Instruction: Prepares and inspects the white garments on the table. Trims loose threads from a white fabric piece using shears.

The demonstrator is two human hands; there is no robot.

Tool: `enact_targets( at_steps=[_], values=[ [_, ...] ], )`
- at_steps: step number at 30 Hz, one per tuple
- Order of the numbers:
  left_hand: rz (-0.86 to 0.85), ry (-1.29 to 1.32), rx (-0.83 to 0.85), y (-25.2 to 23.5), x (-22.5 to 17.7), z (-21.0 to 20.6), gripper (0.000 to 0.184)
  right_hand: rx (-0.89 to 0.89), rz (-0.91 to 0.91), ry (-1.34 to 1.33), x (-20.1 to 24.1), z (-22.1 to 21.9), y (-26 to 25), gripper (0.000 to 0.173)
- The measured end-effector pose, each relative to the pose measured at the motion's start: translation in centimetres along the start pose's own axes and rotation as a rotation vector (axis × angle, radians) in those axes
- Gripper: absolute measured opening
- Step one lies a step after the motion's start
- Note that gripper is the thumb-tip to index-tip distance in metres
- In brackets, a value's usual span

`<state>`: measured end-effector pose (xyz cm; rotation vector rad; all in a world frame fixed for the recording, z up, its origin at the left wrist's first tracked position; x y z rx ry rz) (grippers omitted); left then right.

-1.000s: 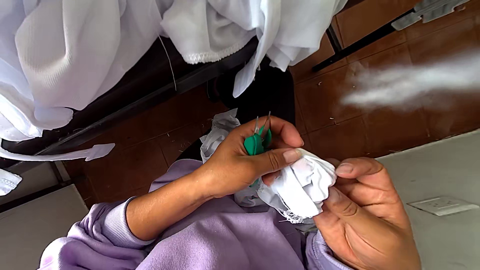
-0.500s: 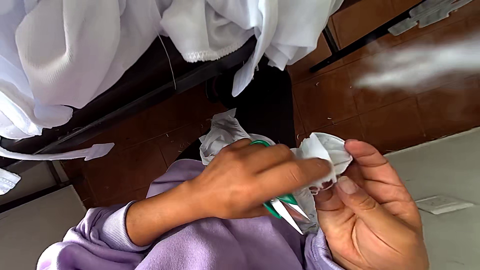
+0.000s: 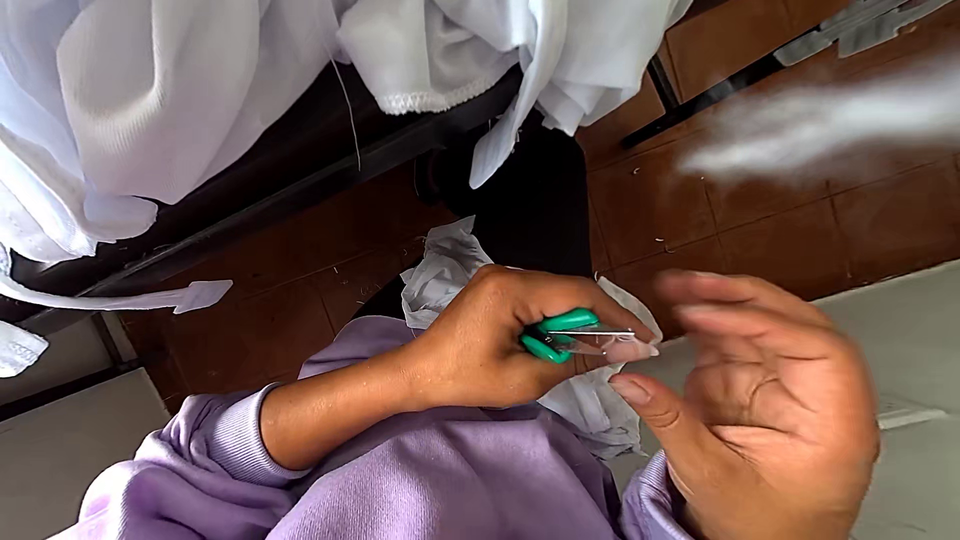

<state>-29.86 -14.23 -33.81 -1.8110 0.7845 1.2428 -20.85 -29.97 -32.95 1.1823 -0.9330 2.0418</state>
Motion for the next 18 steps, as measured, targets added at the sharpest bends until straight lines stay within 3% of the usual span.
enact_targets(
  at_steps=[3, 8, 18],
  values=[
    [-0.023, -0.022, 0.021, -0.3, -0.1, 0.1, 0.012, -0.006, -0.023, -0.144, 0.5, -1.3, -0.1, 0.042],
    [-0.102, -0.127, 0.011, -1.7, -1.0, 1.8, 0.012, 0.143, -0.054, -0.159, 0.5, -1.1, 0.1, 0.02],
    [-0.072, -0.13, -0.014, -3.3, -1.8, 1.4, 0.01, 0.369, -0.063, -0.154, 0.9, -1.1, 0.4, 0.032]
  ],
)
Point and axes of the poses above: each hand's wrist, its own y-axis away from the middle knuckle, its own z-axis out of the back of the hand, x = y × z, the point moved 5 cm from there along -y, towards the middle knuckle, and after that the axes turned 14 degrees about -x, right-handed, at the moved point
